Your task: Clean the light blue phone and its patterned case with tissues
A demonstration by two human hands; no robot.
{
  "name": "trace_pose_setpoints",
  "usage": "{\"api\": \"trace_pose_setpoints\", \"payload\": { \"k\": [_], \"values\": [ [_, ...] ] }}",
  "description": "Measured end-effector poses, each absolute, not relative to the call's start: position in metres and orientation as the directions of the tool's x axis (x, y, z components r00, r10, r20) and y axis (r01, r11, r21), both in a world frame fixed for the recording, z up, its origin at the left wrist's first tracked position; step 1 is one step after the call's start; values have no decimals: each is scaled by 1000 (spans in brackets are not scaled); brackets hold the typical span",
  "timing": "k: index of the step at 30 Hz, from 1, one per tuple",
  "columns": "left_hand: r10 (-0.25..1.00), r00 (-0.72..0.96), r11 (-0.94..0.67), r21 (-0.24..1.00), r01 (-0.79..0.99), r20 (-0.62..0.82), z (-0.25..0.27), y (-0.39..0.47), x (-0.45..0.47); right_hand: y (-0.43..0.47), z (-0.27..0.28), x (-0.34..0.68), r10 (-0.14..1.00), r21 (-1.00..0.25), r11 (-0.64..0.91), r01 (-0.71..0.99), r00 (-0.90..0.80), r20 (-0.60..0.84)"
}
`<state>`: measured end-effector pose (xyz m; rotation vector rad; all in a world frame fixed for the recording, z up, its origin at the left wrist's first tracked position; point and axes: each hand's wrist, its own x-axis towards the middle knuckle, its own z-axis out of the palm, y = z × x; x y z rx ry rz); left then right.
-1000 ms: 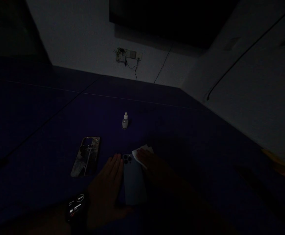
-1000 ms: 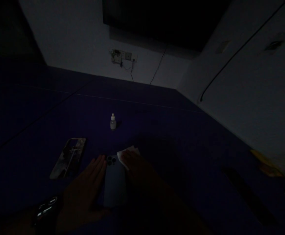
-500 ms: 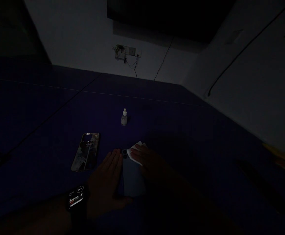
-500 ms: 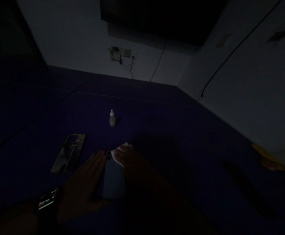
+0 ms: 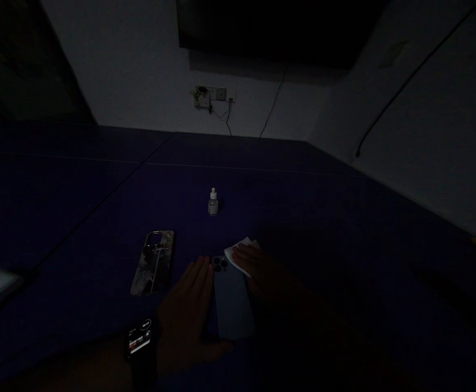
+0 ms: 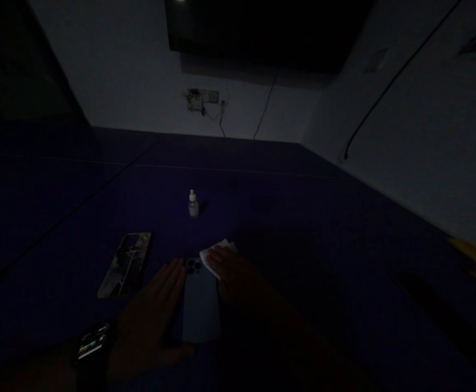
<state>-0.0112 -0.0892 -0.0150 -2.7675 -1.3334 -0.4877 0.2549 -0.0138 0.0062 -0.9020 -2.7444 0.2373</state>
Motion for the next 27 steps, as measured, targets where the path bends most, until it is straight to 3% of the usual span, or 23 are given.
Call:
{"api": "trace_pose_setpoints", "payload": {
  "k": [5,9,15,20,25,27],
  "values": [
    [771,571,-622,143,770,282,-16,-90,-11,-16,4,256,465,-272,870,410,-867,180],
    [774,581,-624,145,768,252,-12,-90,-9,-18,2,256,591,-272,797,539,-789,168],
    [784,560,-610,167,774,268,-11,-91,-9,-20,5,255,492,-248,858,450,-859,145],
    [779,571,-620,180,764,260,-14,-90,-10,-17,9,260,625,-245,773,585,-769,134],
    [777,566,-619,171,766,277,-15,-89,-10,-17,8,261,499,-250,853,457,-855,140],
    [783,557,-612,184,769,278,-15,-90,-9,-18,10,264,517,-251,845,472,-842,155]
  ]
}}
